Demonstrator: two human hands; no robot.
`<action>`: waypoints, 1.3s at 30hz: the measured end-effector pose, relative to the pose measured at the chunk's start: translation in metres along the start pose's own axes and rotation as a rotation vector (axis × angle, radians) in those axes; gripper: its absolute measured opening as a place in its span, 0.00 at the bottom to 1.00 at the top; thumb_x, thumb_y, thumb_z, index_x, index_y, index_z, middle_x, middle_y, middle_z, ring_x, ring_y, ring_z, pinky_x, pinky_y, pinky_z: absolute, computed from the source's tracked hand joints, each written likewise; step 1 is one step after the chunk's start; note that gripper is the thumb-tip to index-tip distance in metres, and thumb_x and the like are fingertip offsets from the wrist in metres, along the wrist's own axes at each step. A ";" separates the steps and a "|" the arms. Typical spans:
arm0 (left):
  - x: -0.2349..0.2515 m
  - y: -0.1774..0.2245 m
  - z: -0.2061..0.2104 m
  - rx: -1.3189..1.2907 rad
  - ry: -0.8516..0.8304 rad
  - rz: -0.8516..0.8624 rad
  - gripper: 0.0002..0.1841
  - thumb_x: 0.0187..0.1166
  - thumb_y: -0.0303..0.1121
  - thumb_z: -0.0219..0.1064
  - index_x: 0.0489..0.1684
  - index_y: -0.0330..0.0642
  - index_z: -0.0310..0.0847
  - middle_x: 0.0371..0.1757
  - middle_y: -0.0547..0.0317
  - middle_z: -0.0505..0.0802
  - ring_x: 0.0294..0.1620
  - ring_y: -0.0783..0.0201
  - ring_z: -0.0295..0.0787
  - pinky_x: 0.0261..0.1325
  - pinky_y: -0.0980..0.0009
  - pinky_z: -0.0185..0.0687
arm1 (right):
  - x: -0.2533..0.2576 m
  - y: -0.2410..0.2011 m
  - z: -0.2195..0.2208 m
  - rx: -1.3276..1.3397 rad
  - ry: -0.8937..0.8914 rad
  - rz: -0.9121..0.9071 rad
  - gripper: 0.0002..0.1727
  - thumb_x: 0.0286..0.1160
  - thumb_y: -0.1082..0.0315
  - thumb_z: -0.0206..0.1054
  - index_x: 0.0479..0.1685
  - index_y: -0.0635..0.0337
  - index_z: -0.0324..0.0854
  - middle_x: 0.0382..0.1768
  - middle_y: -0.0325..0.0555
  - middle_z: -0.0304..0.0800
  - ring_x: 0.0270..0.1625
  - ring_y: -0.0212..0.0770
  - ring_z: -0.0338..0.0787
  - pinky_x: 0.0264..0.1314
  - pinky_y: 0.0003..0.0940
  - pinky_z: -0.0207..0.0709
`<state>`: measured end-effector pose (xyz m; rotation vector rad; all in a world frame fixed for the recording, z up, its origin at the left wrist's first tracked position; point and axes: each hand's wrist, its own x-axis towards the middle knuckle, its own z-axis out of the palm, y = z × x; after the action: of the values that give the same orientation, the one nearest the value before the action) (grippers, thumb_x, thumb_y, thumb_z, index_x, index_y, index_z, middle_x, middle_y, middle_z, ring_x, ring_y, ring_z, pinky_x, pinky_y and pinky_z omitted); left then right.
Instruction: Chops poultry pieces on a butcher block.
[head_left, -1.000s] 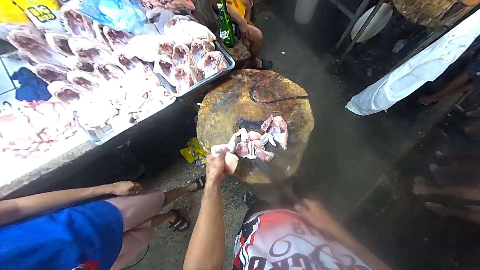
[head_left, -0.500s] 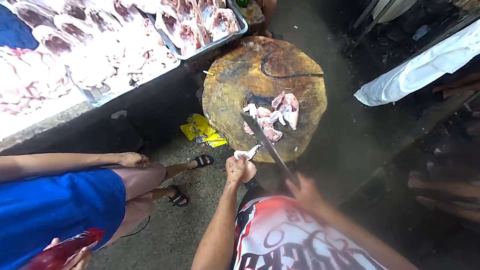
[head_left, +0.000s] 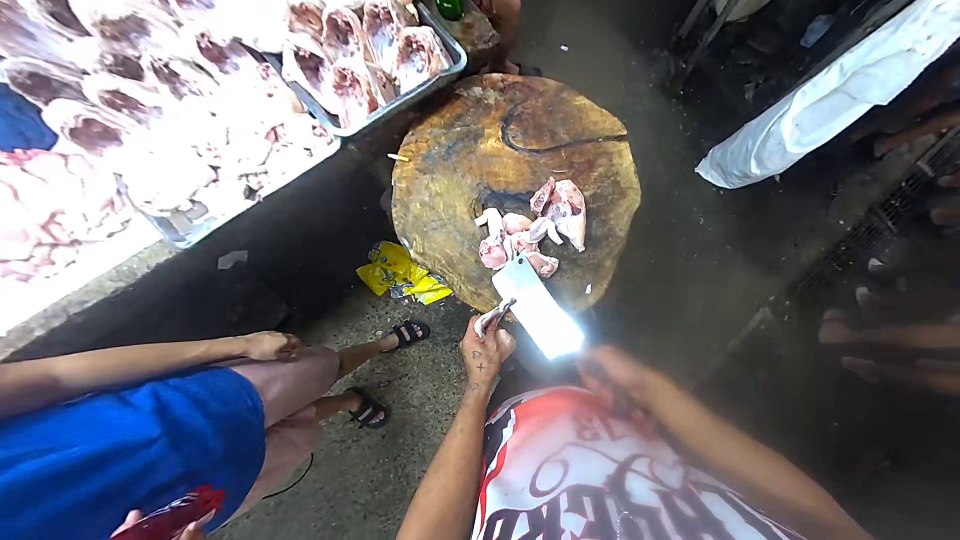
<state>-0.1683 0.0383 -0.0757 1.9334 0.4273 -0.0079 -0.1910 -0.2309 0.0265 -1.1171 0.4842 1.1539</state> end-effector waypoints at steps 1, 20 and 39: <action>-0.001 0.001 0.001 0.000 0.013 -0.008 0.13 0.87 0.35 0.65 0.58 0.35 0.86 0.52 0.48 0.95 0.54 0.58 0.93 0.66 0.54 0.85 | 0.000 -0.003 -0.001 0.018 -0.012 0.014 0.28 0.94 0.42 0.43 0.38 0.56 0.74 0.15 0.36 0.73 0.10 0.31 0.73 0.11 0.27 0.75; -0.004 0.018 0.020 -0.208 0.129 -0.201 0.14 0.88 0.34 0.64 0.61 0.34 0.86 0.55 0.46 0.95 0.57 0.58 0.93 0.68 0.56 0.84 | 0.009 -0.005 0.030 -0.672 0.301 -0.065 0.25 0.92 0.44 0.51 0.43 0.59 0.77 0.20 0.41 0.75 0.15 0.36 0.77 0.21 0.34 0.78; 0.055 0.049 0.002 -0.229 -0.302 -0.123 0.43 0.66 0.24 0.76 0.86 0.43 0.56 0.65 0.43 0.88 0.61 0.53 0.90 0.63 0.52 0.88 | -0.006 0.026 0.015 -0.623 0.440 -0.243 0.26 0.88 0.41 0.55 0.51 0.57 0.82 0.22 0.40 0.78 0.21 0.38 0.79 0.29 0.38 0.79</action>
<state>-0.1021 0.0360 -0.0437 1.6447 0.3283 -0.3144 -0.2204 -0.2209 0.0259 -1.9365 0.3104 0.8574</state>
